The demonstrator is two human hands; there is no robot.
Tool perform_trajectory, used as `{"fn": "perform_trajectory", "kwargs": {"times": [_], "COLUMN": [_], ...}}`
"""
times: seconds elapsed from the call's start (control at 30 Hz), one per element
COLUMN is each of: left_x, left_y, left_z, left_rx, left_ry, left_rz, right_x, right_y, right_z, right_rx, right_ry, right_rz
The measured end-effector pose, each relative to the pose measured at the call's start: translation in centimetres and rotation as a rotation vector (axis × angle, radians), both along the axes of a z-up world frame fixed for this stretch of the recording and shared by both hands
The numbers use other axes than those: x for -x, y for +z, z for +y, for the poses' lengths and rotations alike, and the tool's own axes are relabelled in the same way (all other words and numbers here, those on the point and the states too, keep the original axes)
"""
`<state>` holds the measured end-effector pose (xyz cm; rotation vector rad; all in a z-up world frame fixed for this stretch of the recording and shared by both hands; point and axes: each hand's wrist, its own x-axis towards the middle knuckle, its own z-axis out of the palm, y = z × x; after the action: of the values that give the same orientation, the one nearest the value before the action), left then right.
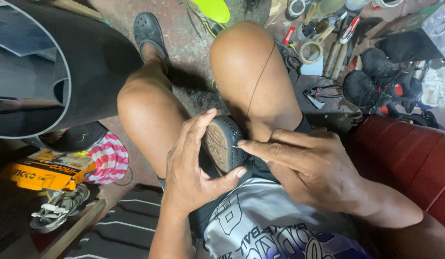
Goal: The person is sewing the sole of a black shoe using a needle and thread. They repeatedly push the needle through the sole and pull the thread tight to secure the stitching.
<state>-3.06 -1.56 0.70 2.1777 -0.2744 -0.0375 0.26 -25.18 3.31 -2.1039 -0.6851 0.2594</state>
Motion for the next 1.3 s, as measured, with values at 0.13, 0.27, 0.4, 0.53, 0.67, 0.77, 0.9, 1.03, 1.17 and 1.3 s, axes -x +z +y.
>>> {"fn": "perform_trajectory", "kwargs": {"times": [0.13,0.27,0.4,0.53,0.67,0.77,0.9,1.03,1.17,1.3], "left_x": [-0.1,-0.2,-0.3,-0.8,-1.5,-2.2,-3.6,-3.2,-3.5,-4.0], "left_y": [0.3,0.3,0.4,0.4,0.3,0.1,-0.2,0.2,0.7,1.1], "left_z": [-0.2,-0.8,-1.0,-1.1,-2.1,-2.7,-2.5,-2.3,-2.7,-3.1], "left_rx": [0.018,-0.003,-0.018,-0.013,-0.041,-0.094,-0.071,-0.070,-0.088,-0.130], "left_ry": [0.012,0.024,0.013,0.017,0.055,0.069,0.061,0.040,0.054,0.073], "left_rz": [0.027,-0.007,-0.018,-0.003,-0.005,-0.013,-0.039,-0.011,0.023,0.039], "right_x": [0.0,-0.2,-0.5,-0.8,-1.6,-2.6,-5.2,-4.4,-5.3,-6.0], "right_y": [0.1,0.3,0.7,0.9,-0.1,-2.0,-5.1,-6.5,-7.0,-6.9], "right_z": [-0.1,-0.4,-1.0,-1.6,-2.0,-2.3,-3.0,-3.4,-3.5,-3.4], "right_rx": [-0.004,0.030,0.089,0.215,0.154,0.172,-0.032,-0.139,-0.207,-0.168], "right_ry": [0.009,-0.001,0.024,0.026,0.010,-0.008,0.086,0.102,0.129,0.154], "right_rz": [-0.029,0.064,0.042,-0.009,-0.120,-0.152,0.018,0.096,0.112,0.099]}}
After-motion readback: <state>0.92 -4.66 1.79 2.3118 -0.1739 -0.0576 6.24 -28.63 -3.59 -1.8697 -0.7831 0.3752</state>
